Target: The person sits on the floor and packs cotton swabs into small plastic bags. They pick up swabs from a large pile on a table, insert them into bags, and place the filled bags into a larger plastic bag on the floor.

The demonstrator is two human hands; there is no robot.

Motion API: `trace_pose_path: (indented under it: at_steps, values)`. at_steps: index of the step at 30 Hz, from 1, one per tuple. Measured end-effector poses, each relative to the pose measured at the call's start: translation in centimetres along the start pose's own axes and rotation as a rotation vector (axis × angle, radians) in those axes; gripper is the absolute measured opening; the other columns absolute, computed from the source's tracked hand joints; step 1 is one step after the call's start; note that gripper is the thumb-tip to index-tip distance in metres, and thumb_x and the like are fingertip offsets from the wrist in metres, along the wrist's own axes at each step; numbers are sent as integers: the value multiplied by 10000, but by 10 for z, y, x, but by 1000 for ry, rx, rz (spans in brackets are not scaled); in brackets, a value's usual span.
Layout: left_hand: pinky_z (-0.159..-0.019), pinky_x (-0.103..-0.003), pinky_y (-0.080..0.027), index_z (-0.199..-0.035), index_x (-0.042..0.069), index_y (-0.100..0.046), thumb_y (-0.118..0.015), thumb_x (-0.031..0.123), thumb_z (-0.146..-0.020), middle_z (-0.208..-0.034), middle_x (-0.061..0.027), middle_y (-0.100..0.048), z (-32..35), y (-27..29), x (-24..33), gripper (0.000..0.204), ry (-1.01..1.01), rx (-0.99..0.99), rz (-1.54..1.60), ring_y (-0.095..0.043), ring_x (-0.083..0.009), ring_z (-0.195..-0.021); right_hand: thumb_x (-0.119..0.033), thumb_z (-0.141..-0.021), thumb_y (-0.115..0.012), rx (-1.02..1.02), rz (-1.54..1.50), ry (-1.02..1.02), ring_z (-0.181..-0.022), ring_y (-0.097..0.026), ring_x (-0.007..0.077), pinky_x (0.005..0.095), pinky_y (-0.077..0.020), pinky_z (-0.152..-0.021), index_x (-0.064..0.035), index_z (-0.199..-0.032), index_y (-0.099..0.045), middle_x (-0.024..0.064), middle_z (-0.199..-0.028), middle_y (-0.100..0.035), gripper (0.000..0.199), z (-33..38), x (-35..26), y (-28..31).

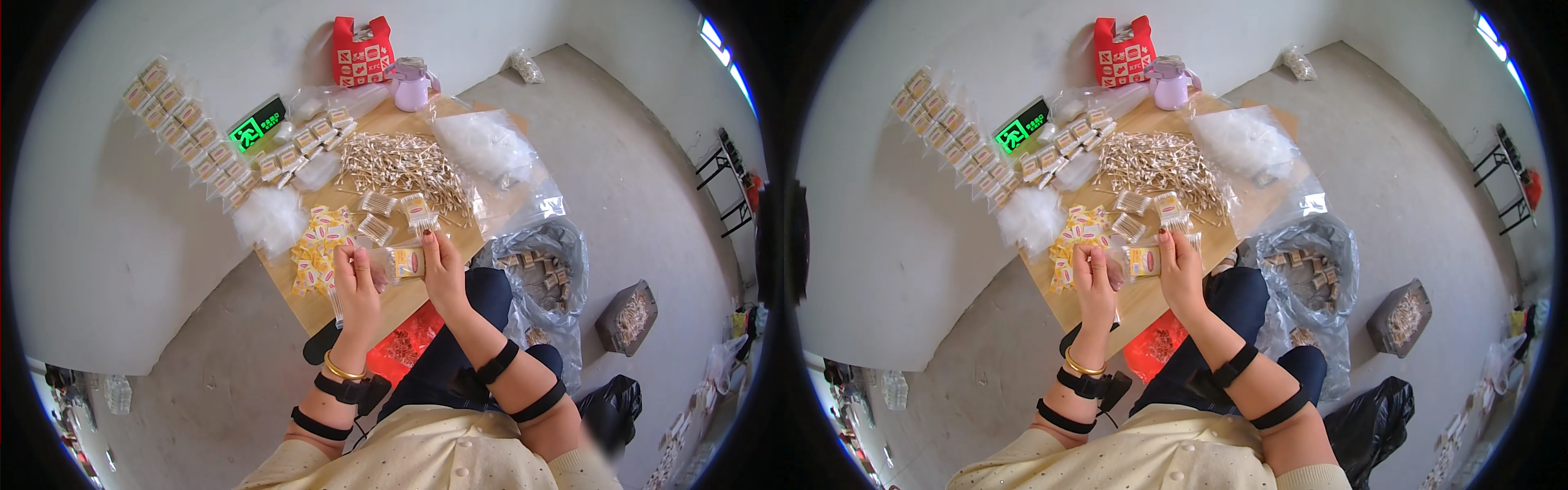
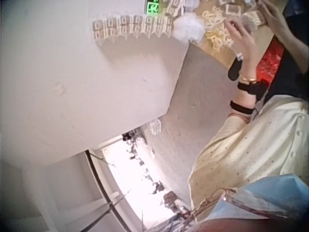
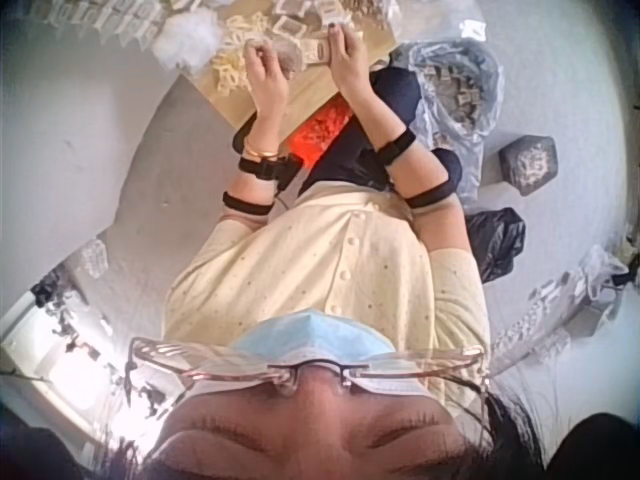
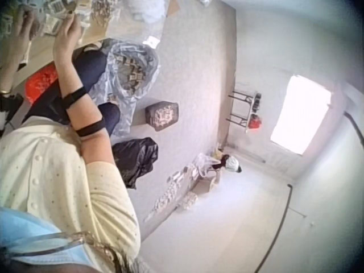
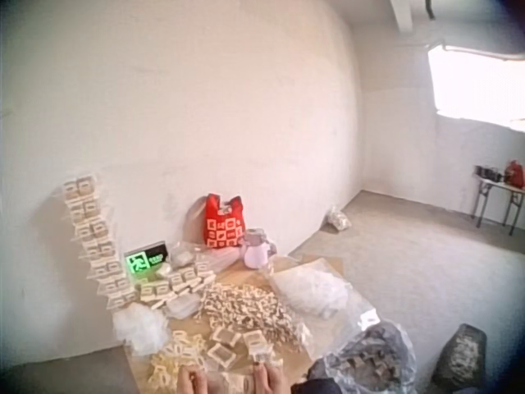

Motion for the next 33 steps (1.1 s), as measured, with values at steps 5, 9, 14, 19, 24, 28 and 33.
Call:
trace_pose_path:
  at_steps: [5, 9, 14, 19, 24, 28, 33]
  values:
    - [-456, -210, -306, -910, 85, -425, -447, 245, -1051, -588, 32, -409, -2, 26, -7, 214, -11, 57, -79, -372, -43, -489, -252, -1037, -481, 42, 41, 31, -641, -415, 141, 321, -374, -592, 9, -894, -566, 66, -672, -476, 309, -9, 5, 2]
    - [-459, -217, -303, -904, 76, -435, -449, 246, -1051, -585, 32, -397, -10, 52, -14, 226, 20, 85, -99, -372, -45, -484, -254, -1020, -507, 43, 208, 107, -602, -426, 198, 356, -382, -581, 11, -876, -547, 129, -657, -475, 304, -14, -1, -6]
    - [-453, -246, -312, -881, 64, -436, -462, 274, -1045, -579, 21, -409, -35, 82, -33, 268, 25, 137, -242, -386, -62, -478, -247, -1001, -522, 37, 375, 213, -612, -526, 366, 440, -406, -587, 16, -862, -534, 224, -689, -547, 298, -35, -8, -36]
    - [-475, -326, -385, -913, 63, -449, -468, 300, -1036, -600, -53, -496, -64, 111, -54, 268, -7, 156, -514, -507, -148, -506, -264, -990, -531, 127, 477, 111, -688, -575, 421, 470, -424, -619, 10, -881, -556, 242, -730, -585, 296, -59, 18, -21]
    - [-487, -373, -415, -911, 49, -467, -500, 268, -1018, -606, -110, -554, -82, 120, -61, 246, -256, 174, -870, -561, -215, -499, -272, -993, -527, 134, 512, 153, -687, -577, 396, 455, -431, -629, -4, -893, -588, 228, -742, -594, 293, -60, 17, 0]
    - [-506, -396, -429, -930, 54, -471, -492, 266, -1019, -648, -132, -583, -97, 133, -93, 231, -198, 89, -965, -581, -263, -532, -268, -997, -519, 153, 462, 194, -665, -560, 374, 416, -436, -624, 0, -905, -587, 217, -741, -588, 292, -54, 18, 27]
    - [-492, -374, -439, -950, 47, -470, -473, 269, -1031, -675, -117, -613, -79, 137, -52, 236, -93, 116, -712, -596, -234, -526, -263, -1005, -512, 225, 523, 188, -610, -521, 261, 389, -433, -614, 14, -923, -586, 204, -700, -550, 298, -38, 12, 83]
Point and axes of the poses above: each hand's wrist, its own z-axis away from the middle knuckle, its own y-axis out of the back of the hand, x = y × z, the point moved 9 cm from there along -z, towards the middle knuckle
